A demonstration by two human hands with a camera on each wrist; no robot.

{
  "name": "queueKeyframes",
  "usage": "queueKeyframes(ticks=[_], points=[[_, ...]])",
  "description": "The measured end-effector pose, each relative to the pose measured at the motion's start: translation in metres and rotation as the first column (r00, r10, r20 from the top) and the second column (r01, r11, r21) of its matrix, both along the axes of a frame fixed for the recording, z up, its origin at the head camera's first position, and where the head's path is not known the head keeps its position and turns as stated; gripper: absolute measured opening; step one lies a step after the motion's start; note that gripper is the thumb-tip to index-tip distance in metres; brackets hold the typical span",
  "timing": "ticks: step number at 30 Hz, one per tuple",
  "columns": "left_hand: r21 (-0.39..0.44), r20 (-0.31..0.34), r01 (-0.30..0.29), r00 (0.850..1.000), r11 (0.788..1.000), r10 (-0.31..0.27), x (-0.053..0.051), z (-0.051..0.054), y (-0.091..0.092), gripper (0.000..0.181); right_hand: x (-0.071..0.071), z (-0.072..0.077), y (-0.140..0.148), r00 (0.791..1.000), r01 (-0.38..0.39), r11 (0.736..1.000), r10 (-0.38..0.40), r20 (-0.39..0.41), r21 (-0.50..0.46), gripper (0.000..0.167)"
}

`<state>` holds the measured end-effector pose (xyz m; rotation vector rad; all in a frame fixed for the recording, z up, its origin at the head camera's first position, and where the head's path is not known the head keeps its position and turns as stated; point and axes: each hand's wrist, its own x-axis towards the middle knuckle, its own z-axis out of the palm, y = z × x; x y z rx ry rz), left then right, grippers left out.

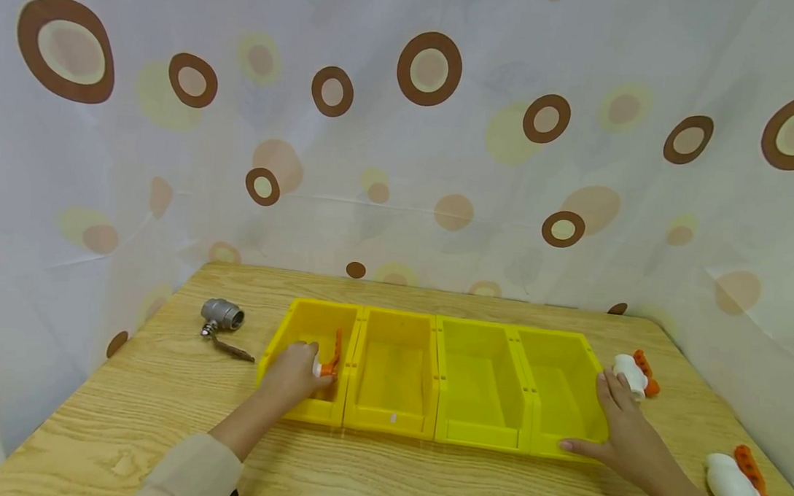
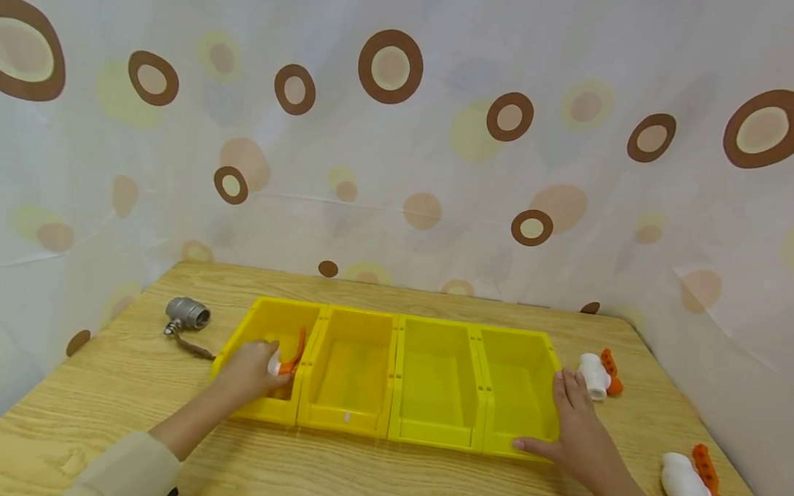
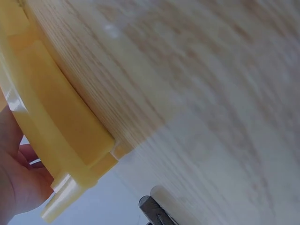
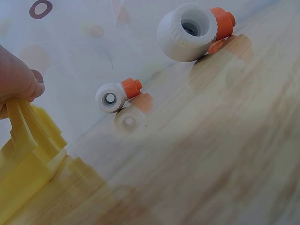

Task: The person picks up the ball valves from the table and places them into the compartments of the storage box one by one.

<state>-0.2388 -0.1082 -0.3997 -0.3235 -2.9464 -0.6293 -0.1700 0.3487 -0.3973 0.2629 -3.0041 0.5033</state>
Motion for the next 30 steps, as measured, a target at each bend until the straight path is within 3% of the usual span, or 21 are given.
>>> queueKeyframes(ticks=[14,30], points=[[0.005,0.066,-0.018,0.998,1.0,0.017,-0.0042,-0.0019,-0.0001,0.03,-0.0018,0.001,0.0001,1.0,-0.005,1.0,0.005,-0.004,-0.004,0.122],[0.008,0.091,-0.037,0.995,0.999,0.036,-0.0076,-0.0009,0.0006,0.033,-0.0013,0.0005,0.0006,1.0,-0.013,1.0,0.013,-0.015,-0.006,0.121]])
